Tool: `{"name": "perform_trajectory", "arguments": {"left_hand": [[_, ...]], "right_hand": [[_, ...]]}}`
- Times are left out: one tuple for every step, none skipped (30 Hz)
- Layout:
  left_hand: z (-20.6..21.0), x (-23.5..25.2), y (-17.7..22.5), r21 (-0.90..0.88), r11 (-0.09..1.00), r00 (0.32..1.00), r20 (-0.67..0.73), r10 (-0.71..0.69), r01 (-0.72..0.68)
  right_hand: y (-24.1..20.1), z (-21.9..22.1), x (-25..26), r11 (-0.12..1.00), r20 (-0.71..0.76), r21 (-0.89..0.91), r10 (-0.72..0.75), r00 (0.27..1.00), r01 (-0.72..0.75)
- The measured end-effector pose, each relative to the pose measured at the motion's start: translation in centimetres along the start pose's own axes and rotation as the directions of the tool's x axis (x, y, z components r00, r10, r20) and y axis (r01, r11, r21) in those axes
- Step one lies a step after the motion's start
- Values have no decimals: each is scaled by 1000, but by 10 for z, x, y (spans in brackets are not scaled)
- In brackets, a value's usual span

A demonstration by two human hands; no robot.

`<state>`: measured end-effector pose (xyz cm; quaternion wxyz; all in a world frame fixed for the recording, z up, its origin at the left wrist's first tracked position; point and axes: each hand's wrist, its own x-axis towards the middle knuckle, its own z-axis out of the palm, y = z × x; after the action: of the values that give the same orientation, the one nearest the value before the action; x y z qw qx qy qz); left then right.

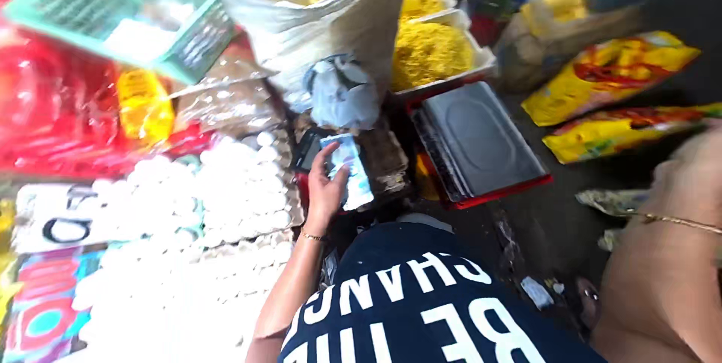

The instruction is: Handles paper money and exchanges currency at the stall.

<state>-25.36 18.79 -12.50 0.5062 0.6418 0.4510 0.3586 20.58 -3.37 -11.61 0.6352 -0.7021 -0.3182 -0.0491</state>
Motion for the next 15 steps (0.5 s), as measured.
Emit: {"name": "perform_trajectory", "arguments": {"left_hand": [[-2, -2, 2, 6, 1000, 1000, 14, 26, -26], [-5, -4, 4, 15, 999, 998, 28, 50, -50], [-7, -7, 5, 26, 997, 997, 39, 69, -70], [-10, -10, 7, 40, 995, 995, 53, 86, -88], [-13, -13, 8, 56, 994, 994, 68, 91, -95], [-16, -18, 9, 66, 993, 993, 75, 89, -94], [-19, -21, 11, 68, 993, 993, 65, 94, -99], [-23, -23, 12, 60, 992, 994, 41, 105, -107], [-26, -25, 13, 45, 993, 994, 2, 112, -112], [-29, -27, 15, 17, 994, 993, -47, 107, -107], [-33, -29, 16, -25, 996, 991, -102, 84, -87], [-37, -31, 16, -76, 996, 987, -153, 41, -53], [-42, -33, 17, -124, 992, 983, -186, -4, -20], [-46, -36, 17, -155, 988, 980, -194, -42, 12], [-50, -39, 16, -179, 983, 979, -189, -72, 37]], "right_hand": [[-17, 43, 3, 993, 150, -32, 113, 982, -109], [-40, 82, 1, 987, 361, -75, 161, 918, -144], [-63, 121, -7, 989, 557, -82, 150, 817, -126], [-84, 158, -18, 995, 725, -44, 91, 683, -86], [-103, 192, -31, 997, 845, 27, 15, 534, -70], [-118, 223, -46, 992, 923, 106, -71, 378, -74], [-129, 253, -62, 978, 959, 189, -165, 231, -85], [-138, 280, -77, 958, 960, 272, -264, 95, -88], [-146, 303, -89, 932, 935, 350, -354, -25, -92], [-157, 321, -99, 900, 893, 428, -436, -114, -85], [-168, 335, -106, 872, 852, 482, -489, -189, -83], [-178, 347, -112, 850, 816, 519, -525, -243, -92], [-185, 357, -117, 829, 781, 548, -555, -285, -112], [-191, 367, -119, 805, 744, 576, -587, -318, -141], [-196, 377, -120, 788, 711, 591, -610, -348, -172]]}}
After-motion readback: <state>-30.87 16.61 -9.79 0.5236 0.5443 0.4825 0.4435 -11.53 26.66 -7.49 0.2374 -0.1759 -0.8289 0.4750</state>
